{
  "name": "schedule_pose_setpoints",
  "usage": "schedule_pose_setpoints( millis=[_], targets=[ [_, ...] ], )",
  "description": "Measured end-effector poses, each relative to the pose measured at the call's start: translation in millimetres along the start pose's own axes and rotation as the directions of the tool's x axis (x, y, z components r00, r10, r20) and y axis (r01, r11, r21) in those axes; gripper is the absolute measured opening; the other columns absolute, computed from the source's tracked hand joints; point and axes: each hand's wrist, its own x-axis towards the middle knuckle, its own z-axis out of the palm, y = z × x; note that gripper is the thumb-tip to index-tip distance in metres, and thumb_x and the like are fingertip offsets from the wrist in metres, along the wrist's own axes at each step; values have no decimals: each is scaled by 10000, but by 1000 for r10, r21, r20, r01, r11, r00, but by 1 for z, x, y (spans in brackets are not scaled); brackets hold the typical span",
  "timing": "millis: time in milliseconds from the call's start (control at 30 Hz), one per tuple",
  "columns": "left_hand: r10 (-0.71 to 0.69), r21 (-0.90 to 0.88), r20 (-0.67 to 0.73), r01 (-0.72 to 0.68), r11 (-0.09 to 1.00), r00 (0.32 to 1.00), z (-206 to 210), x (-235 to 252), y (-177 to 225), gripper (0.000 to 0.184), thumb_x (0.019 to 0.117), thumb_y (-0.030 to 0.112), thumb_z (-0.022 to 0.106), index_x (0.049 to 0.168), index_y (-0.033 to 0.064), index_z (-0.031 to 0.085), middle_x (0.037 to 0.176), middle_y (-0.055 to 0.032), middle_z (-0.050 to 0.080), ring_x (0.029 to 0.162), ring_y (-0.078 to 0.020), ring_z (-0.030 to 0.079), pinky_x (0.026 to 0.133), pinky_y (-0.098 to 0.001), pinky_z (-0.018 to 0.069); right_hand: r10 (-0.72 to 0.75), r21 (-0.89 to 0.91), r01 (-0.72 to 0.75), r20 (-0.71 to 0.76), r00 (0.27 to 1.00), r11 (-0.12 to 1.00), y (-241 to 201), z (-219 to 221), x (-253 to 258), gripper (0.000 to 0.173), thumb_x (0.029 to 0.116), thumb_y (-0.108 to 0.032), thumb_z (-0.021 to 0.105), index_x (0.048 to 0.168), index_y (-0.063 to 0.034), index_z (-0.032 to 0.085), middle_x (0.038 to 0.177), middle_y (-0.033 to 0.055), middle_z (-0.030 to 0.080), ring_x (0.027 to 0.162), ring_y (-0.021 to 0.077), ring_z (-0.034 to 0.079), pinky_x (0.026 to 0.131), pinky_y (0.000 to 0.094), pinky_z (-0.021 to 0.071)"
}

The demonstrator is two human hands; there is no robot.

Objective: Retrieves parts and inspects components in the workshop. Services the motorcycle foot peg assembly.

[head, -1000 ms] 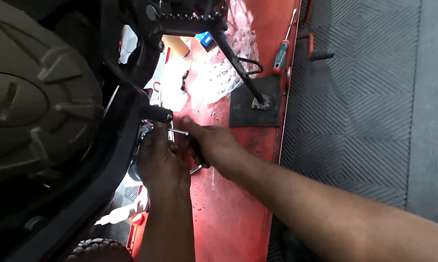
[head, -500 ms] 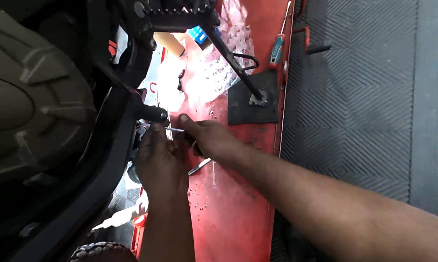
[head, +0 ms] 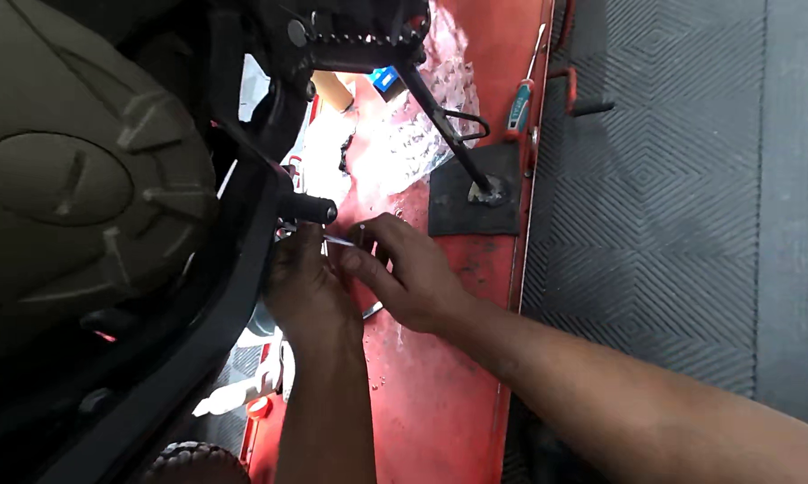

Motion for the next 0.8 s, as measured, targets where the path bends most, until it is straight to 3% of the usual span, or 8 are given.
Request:
schedule_pose_setpoints(
  millis=[100, 200, 233, 333, 433, 533, 700, 800],
  targets=[
    [-42, 7, 15, 42, 999, 999, -1, -1, 1, 102, 992, 200, 679, 924, 130, 650, 734, 39, 594, 570, -50, 539, 538, -197, 486, 290, 240, -302, 88, 953, 922, -9, 1, 12, 449, 1122, -364, 383, 1051, -66, 711, 806, 10, 659, 676, 95, 605, 623, 281, 515],
    [-108, 25, 156, 106, 994, 982, -7, -8, 4, 206, 1073, 270, 536, 1130, 123, 670, 763, 39, 596, 604, -64, 562, 586, -219, 520, 595, 634, -711, 456, 662, 305, -18, 1, 26, 483, 1096, -481, 389, 938, -82, 609, 638, -10, 516, 449, 62, 427, 396, 196, 348],
    [-113, 27, 186, 110, 994, 976, -10, -8, 5, 228, 1082, 260, 515, 1173, 125, 674, 765, 46, 581, 600, -62, 547, 584, -217, 513, 601, 617, -744, 502, 623, 257, -18, 1, 27, 497, 1088, -509, 385, 914, -92, 590, 631, -11, 510, 437, 61, 419, 385, 197, 341],
    [-95, 26, 184, 92, 995, 978, -12, -5, 3, 173, 1073, 218, 533, 1075, 136, 685, 773, 72, 577, 591, -26, 507, 568, -173, 462, 570, 362, -639, 290, 769, 679, -8, 3, 17, 545, 1081, -556, 376, 1094, -115, 695, 837, 21, 660, 629, 110, 578, 575, 302, 493],
    [-75, -20, 142, 79, 997, 987, -5, -3, 2, 145, 1039, 207, 602, 960, 127, 692, 738, 51, 595, 584, -35, 527, 557, -172, 467, 182, -34, -182, 1, 983, 983, 9, 6, 3, 460, 1055, -504, 489, 1245, -121, 658, 1035, 43, 660, 816, 177, 643, 717, 439, 570],
    [-72, 1, 84, 72, 997, 994, -3, -3, 2, 135, 1026, 216, 627, 952, 124, 691, 754, 44, 602, 601, -40, 538, 566, -184, 475, 80, -105, -82, -16, 997, 991, 7, 7, 4, 392, 1071, -439, 500, 1050, -116, 720, 894, 22, 667, 746, 151, 638, 680, 405, 559],
    [-70, 14, 94, 69, 998, 993, -3, -3, 1, 164, 1033, 252, 616, 966, 123, 691, 769, 29, 614, 630, -60, 567, 599, -214, 509, 432, 130, -488, 313, 846, 863, -17, -9, 23, 550, 1079, -522, 415, 935, -83, 712, 708, 35, 591, 603, 157, 546, 578, 355, 472],
    [-62, 2, 88, 62, 998, 994, 0, -3, 1, 161, 1045, 244, 595, 973, 126, 678, 773, 34, 610, 641, -59, 571, 608, -214, 508, 301, -172, -273, 165, 939, 946, -20, -8, 22, 513, 1095, -481, 395, 885, -109, 679, 745, 38, 618, 687, 195, 622, 616, 444, 513]
  ],
)
